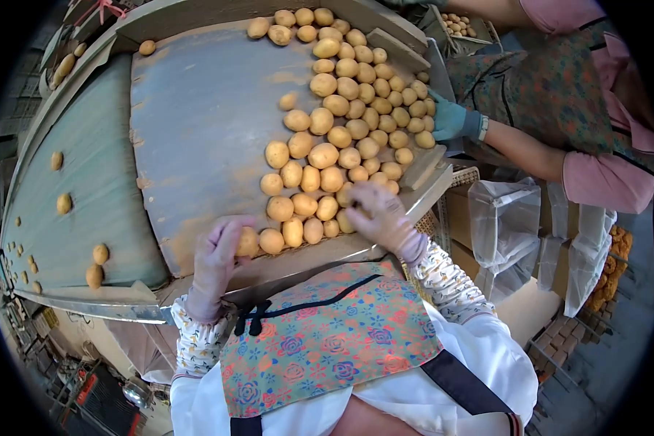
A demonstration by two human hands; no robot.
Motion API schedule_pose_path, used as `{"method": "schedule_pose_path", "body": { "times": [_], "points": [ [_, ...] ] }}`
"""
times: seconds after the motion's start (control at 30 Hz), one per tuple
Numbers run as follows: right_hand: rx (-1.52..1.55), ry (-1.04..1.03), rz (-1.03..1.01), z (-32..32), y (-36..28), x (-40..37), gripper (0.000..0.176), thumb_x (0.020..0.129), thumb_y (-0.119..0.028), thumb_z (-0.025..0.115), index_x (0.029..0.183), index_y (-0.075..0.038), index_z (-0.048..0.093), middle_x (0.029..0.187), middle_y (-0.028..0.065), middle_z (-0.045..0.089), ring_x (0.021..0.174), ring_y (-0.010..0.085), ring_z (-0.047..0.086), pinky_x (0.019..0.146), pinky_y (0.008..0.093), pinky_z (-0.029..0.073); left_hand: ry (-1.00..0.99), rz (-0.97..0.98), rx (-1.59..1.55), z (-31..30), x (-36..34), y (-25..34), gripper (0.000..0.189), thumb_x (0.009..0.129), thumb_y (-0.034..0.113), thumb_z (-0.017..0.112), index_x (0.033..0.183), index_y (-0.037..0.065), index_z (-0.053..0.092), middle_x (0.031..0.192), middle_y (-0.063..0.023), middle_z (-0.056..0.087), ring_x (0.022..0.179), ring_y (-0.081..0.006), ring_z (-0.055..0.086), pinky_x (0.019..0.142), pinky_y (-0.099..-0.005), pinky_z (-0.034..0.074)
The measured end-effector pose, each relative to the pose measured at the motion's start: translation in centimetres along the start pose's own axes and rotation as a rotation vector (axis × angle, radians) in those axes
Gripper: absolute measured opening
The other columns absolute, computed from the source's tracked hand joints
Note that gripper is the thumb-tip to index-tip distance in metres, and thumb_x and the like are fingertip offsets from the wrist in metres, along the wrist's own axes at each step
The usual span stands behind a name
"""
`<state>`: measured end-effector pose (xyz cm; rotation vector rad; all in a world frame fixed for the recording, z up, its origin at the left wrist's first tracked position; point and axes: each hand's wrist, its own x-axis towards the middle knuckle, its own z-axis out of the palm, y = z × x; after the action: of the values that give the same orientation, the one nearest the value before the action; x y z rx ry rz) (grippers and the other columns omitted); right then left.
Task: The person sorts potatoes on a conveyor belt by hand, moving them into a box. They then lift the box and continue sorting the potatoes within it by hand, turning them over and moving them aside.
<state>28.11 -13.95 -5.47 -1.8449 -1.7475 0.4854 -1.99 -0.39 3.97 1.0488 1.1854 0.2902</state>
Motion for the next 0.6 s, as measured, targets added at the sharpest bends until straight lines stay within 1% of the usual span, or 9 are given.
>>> {"method": "schedule_pose_path", "body": {
  "times": [0.07,0.1,0.2,0.23,0.33,0.37,0.47,0.5,0.6],
  "points": [
    [-0.135,0.062,0.078,-0.1,1.8,2.2,0.036,0.082,-0.031,0.074,0.111,-0.01,0.066,0.11,0.0164,0.062,0.099,0.0349,0.062,0.085,0.0446,0.05,0.025,0.032,0.174,-0.5,0.4,-1.2,0.026,0.098,0.025,0.063,0.108,0.002,0.071,0.086,-0.0023,0.07,0.069,-0.0073,0.062,0.057,-0.0225,0.047],
    [-0.106,0.005,0.135,-0.2,2.7,3.4,0.038,0.081,-0.033,0.075,0.108,-0.009,0.064,0.108,0.0159,0.062,0.098,0.0352,0.062,0.085,0.0446,0.05,0.044,0.048,0.213,-0.7,0.2,-0.8,0.025,0.094,0.02,0.068,0.109,0.001,0.071,0.087,-0.0025,0.07,0.074,-0.0082,0.063,0.064,-0.0243,0.05],
    [-0.328,-0.083,0.283,-0.4,1.8,3.7,0.041,0.081,-0.036,0.075,0.107,-0.007,0.064,0.108,0.016,0.063,0.098,0.0341,0.062,0.085,0.0444,0.05,0.173,0.241,0.379,-1.8,0.1,-1.7,0.026,0.093,0.02,0.069,0.112,0.002,0.07,0.09,-0.003,0.069,0.083,-0.0084,0.062,0.076,-0.0261,0.052],
    [-0.372,-0.091,0.311,0.4,1.9,3.3,0.043,0.081,-0.038,0.075,0.107,-0.005,0.064,0.109,0.0176,0.064,0.099,0.034,0.063,0.085,0.0448,0.05,0.18,0.216,0.345,-2.3,0.0,-1.6,0.029,0.093,0.02,0.07,0.115,0.001,0.069,0.097,-0.0035,0.069,0.09,-0.01,0.062,0.083,-0.0278,0.052],
    [-0.313,-0.31,0.48,0.0,2.3,5.1,0.047,0.081,-0.039,0.077,0.109,-0.003,0.064,0.108,0.0194,0.063,0.103,0.0378,0.061,0.092,0.0453,0.049,0.191,0.223,0.105,-1.9,0.2,-2.0,0.033,0.092,0.02,0.072,0.118,0.0,0.068,0.103,-0.0043,0.068,0.092,-0.0105,0.062,0.084,-0.0271,0.051],
    [-0.308,-0.353,0.419,0.0,3.0,5.4,0.049,0.08,-0.038,0.077,0.108,-0.001,0.064,0.106,0.0196,0.063,0.101,0.0369,0.062,0.09,0.0437,0.051,0.14,0.208,0.02,-2.0,0.4,-2.5,0.037,0.092,0.019,0.072,0.123,-0.001,0.065,0.107,-0.0043,0.066,0.094,-0.0109,0.061,0.085,-0.0263,0.05],
    [-0.121,-0.276,0.368,-1.7,4.0,5.2,0.048,0.079,-0.035,0.078,0.108,0.0,0.064,0.1,0.0186,0.063,0.094,0.0336,0.064,0.084,0.041,0.053,0.053,0.11,-0.076,-0.5,-0.1,-1.5,0.039,0.093,0.017,0.071,0.126,-0.001,0.062,0.108,-0.0036,0.065,0.098,-0.0098,0.059,0.087,-0.0251,0.049],
    [-0.04,-0.23,0.374,-2.3,3.7,4.8,0.046,0.08,-0.028,0.079,0.113,-0.001,0.063,0.097,0.0127,0.064,0.089,0.0253,0.065,0.078,0.0364,0.054,0.031,0.164,-0.097,0.0,0.0,-1.3,0.042,0.093,0.016,0.071,0.13,-0.001,0.06,0.111,-0.0027,0.063,0.1,-0.0096,0.059,0.088,-0.025,0.048],
    [0.935,-0.138,0.539,-2.1,2.5,3.0,0.039,0.083,-0.019,0.078,0.115,-0.003,0.062,0.095,0.0054,0.064,0.084,0.0157,0.064,0.079,0.0303,0.052,0.044,0.203,-0.069,0.2,0.4,-2.2,0.044,0.093,0.015,0.071,0.132,0.0,0.059,0.114,-0.0028,0.062,0.102,-0.0095,0.058,0.089,-0.0256,0.049]
  ]
}}
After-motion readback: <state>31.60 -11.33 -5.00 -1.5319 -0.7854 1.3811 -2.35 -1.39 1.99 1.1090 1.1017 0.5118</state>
